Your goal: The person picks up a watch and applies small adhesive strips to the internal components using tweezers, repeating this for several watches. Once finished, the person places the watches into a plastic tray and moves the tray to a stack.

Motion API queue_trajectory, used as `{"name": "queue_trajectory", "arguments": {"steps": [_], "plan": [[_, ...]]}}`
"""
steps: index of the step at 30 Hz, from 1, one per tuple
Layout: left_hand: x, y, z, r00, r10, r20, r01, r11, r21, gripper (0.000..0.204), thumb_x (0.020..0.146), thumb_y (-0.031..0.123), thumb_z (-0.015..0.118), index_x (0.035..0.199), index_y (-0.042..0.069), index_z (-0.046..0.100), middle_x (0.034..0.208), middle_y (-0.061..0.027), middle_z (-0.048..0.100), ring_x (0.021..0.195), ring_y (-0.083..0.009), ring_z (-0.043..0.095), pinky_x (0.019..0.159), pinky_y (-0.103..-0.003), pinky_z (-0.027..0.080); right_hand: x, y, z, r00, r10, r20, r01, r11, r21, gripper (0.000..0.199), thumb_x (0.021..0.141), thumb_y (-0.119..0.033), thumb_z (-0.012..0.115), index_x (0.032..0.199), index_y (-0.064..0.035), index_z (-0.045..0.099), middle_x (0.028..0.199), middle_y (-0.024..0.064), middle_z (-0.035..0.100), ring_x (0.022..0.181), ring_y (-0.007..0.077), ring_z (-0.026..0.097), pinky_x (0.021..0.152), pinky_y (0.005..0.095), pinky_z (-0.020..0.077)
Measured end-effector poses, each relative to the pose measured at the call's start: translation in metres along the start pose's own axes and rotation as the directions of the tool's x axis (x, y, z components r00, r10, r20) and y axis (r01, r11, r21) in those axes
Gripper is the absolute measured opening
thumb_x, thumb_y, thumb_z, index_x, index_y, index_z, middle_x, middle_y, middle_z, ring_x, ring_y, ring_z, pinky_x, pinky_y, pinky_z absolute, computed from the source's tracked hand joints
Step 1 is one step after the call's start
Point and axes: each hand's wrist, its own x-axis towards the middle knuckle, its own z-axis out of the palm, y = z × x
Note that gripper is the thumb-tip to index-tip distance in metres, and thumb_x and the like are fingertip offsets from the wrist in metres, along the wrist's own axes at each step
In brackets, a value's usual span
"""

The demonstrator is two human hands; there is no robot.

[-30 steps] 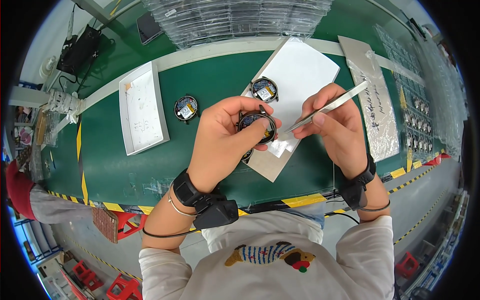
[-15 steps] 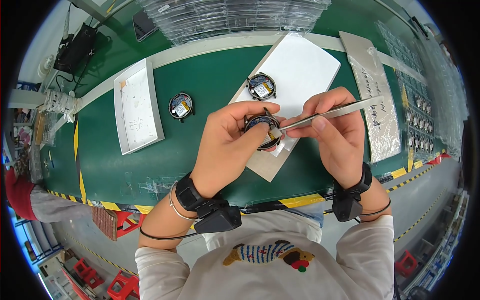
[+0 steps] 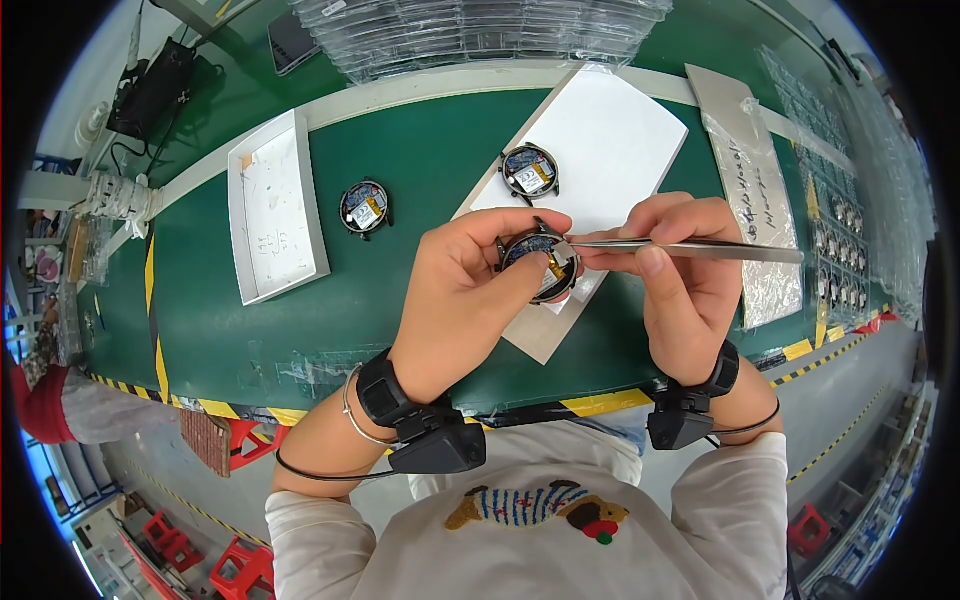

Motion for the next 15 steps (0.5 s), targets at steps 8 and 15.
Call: {"name": "queue_trajectory", "arguments": {"steps": [8, 15], "plan": [[-0.0004, -0.0018, 0.0014, 1.0, 0.021, -0.017, -0.021, 0.999, -0.031, 0.022, 0.085, -0.007, 0.052, 0.105, -0.007, 0.059, 0.09, -0.0074, 0.065, 0.078, -0.0072, 0.061, 0.067, -0.02, 0.05, -0.001, 0.0002, 0.0002, 0.995, -0.086, 0.059, 0.092, 0.989, -0.114, 0.013, 0.092, -0.004, 0.045, 0.101, -0.0026, 0.037, 0.1, 0.0148, 0.046, 0.095, 0.0364, 0.063, 0.081, 0.0428, 0.0562], [0.0002, -0.0042, 0.0022, 0.999, 0.038, -0.02, -0.039, 0.997, -0.065, 0.021, 0.085, -0.006, 0.053, 0.105, -0.007, 0.059, 0.089, -0.0082, 0.065, 0.075, -0.0087, 0.062, 0.066, -0.021, 0.051, -0.0019, 0.0027, -0.0016, 0.98, -0.171, 0.101, 0.186, 0.968, -0.166, 0.013, 0.091, -0.003, 0.045, 0.101, -0.0024, 0.037, 0.098, 0.0153, 0.046, 0.095, 0.0386, 0.063, 0.08, 0.0447, 0.0557]]}}
